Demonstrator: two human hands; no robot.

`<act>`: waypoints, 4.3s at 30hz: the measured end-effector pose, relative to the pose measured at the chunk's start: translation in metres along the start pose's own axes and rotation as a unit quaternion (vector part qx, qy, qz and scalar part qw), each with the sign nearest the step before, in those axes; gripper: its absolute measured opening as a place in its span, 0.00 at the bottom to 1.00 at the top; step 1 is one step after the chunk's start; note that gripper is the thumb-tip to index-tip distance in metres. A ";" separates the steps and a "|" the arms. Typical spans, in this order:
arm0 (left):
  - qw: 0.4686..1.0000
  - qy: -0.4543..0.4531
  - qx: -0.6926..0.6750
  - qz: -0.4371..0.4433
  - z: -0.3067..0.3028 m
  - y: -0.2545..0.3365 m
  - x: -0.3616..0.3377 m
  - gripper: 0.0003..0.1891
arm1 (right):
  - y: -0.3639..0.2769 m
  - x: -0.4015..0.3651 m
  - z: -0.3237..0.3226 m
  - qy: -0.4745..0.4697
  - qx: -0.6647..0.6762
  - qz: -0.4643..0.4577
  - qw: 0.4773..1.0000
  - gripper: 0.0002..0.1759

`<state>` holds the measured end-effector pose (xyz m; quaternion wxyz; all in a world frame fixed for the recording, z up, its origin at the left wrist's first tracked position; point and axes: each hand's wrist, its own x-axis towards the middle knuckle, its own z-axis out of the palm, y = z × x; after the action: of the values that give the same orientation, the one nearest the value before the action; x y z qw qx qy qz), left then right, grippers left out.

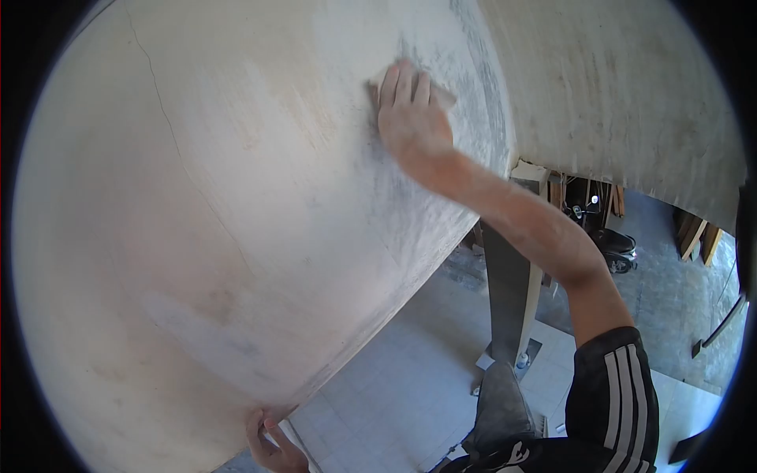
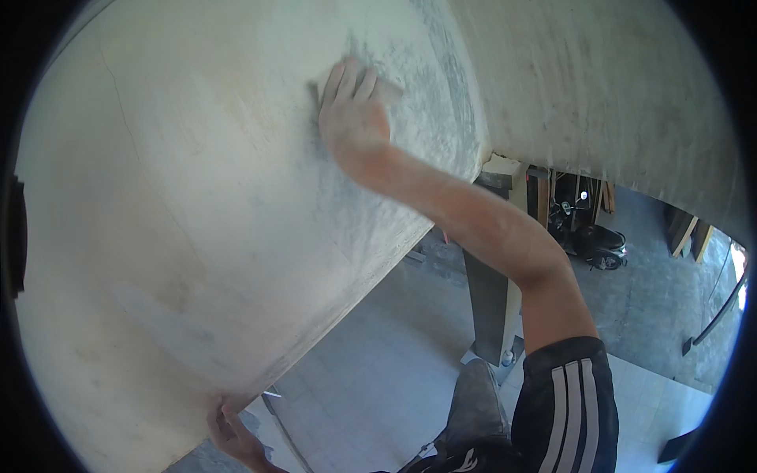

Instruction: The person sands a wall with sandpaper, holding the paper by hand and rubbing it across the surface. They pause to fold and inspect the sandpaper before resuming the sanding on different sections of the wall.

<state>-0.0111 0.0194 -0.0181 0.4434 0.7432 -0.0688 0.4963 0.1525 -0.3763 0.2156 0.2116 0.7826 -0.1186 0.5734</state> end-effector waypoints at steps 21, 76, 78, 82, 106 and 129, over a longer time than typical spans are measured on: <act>0.998 -0.036 0.001 0.043 -0.004 0.002 -0.001 0.11 | -0.029 -0.028 -0.033 -0.062 -0.116 -0.097 0.987 0.35; 0.993 -0.086 0.057 0.048 -0.007 0.039 0.002 0.07 | 0.002 -0.009 -0.010 -0.089 -0.014 -0.061 0.994 0.30; 0.995 -0.078 0.029 0.058 -0.005 0.032 0.004 0.07 | 0.001 -0.001 0.017 -0.035 -0.057 -0.100 0.993 0.28; 0.993 -0.091 0.049 0.056 -0.006 0.036 0.006 0.07 | 0.036 0.063 0.018 -0.129 0.155 0.106 0.974 0.26; 0.993 -0.066 0.038 0.087 -0.006 0.036 0.005 0.07 | 0.009 0.051 0.000 0.040 0.025 -0.114 0.992 0.32; 0.993 -0.075 0.084 -0.018 -0.021 0.036 -0.010 0.12 | 0.000 0.033 -0.016 -0.034 -0.041 -0.037 0.998 0.31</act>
<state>-0.0499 0.0093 -0.0026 0.3818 0.8142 -0.0464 0.4349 0.1499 -0.3668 0.2509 0.2606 0.7963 -0.1201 0.5325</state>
